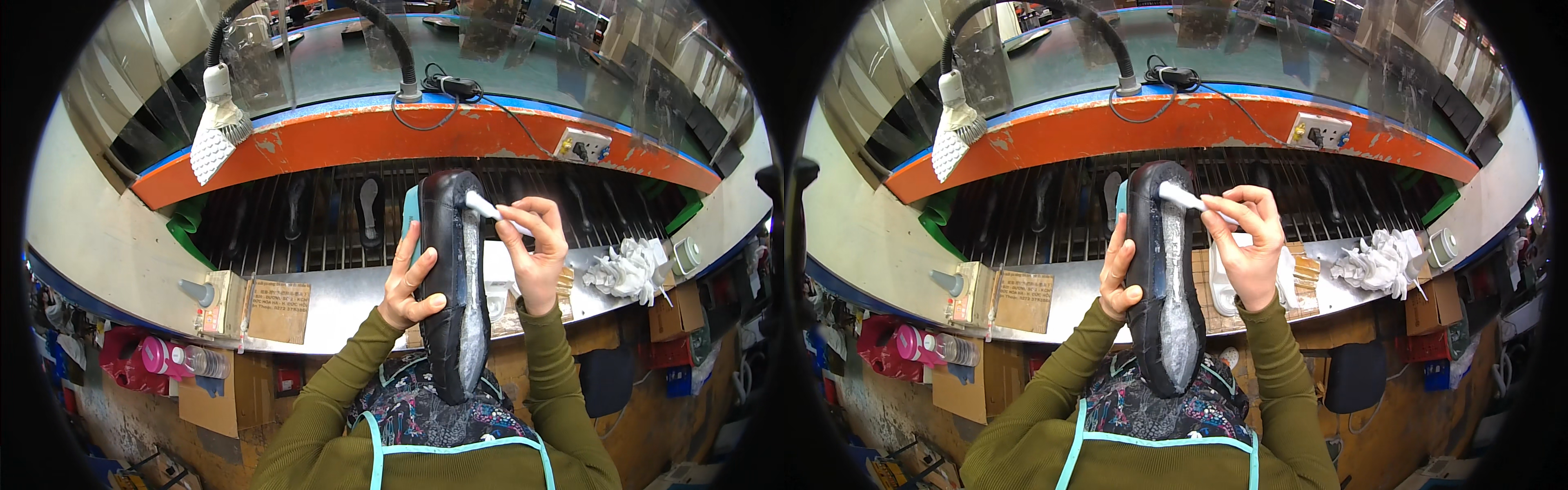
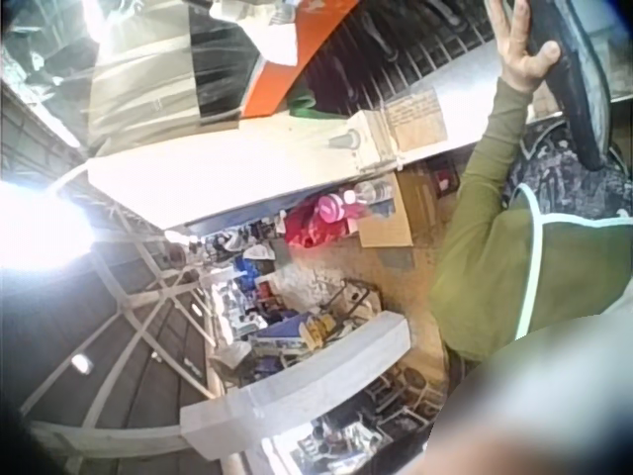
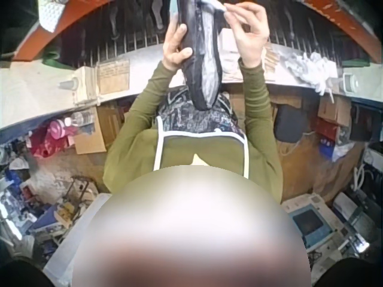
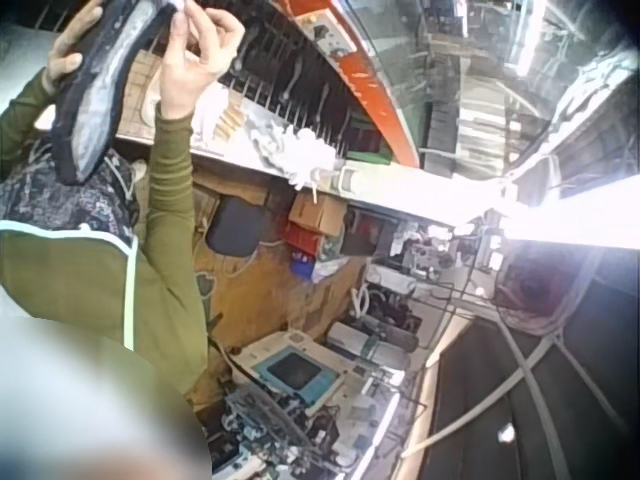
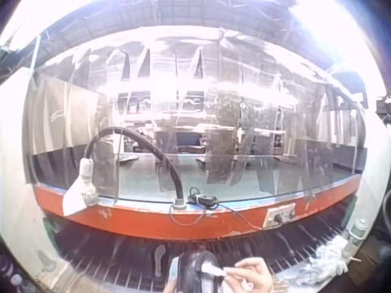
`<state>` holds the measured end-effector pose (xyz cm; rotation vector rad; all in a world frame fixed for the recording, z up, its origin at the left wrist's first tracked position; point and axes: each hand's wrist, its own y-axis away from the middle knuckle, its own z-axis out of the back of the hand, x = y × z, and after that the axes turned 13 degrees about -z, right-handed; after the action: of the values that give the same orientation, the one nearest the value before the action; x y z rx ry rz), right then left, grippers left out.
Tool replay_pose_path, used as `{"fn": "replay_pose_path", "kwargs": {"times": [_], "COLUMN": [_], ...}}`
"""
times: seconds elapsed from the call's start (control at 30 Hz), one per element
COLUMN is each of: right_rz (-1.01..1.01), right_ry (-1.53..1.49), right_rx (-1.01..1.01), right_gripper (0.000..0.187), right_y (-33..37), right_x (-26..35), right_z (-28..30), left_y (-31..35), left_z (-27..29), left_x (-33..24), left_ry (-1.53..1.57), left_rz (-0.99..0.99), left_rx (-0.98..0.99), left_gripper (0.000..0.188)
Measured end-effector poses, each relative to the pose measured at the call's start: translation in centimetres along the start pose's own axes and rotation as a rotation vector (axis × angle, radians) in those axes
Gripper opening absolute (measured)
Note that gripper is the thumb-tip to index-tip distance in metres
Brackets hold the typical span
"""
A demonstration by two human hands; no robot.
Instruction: The person applies a white adhesive to the sole and side edges of a black shoe using a small brush. The person repeatedly dips the brush into a container and spreads the glue along the shoe's perimeter, then wipes the surface with a cloth.
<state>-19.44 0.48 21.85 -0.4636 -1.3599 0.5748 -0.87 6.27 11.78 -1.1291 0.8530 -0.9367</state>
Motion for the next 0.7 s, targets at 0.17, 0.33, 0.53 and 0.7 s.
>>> {"fn": "replay_pose_path", "kwargs": {"times": [0.17,0.33,0.53,0.7], "right_rz": [-0.020,-0.108,-0.154,-0.136], "right_ry": [-0.018,-0.010,-0.009,0.033], "right_rx": [0.190,0.248,0.293,0.337], "right_gripper": [0.021,0.019,0.018,0.017], "right_y": [0.3,1.4,2.3,2.9], "right_x": [-0.3,-0.1,0.0,0.4], "right_z": [1.5,2.2,2.9,3.4], "left_y": [-0.3,-0.8,-1.4,-1.5], "left_z": [0.5,0.6,0.6,0.6], "left_x": [0.0,0.0,0.7,1.1], "left_ry": [0.006,-0.032,-0.093,-0.096], "left_rz": [0.030,0.066,0.022,0.007], "left_rx": [0.012,0.023,0.025,0.025], "left_gripper": [0.044,0.039,0.041,0.042]}}
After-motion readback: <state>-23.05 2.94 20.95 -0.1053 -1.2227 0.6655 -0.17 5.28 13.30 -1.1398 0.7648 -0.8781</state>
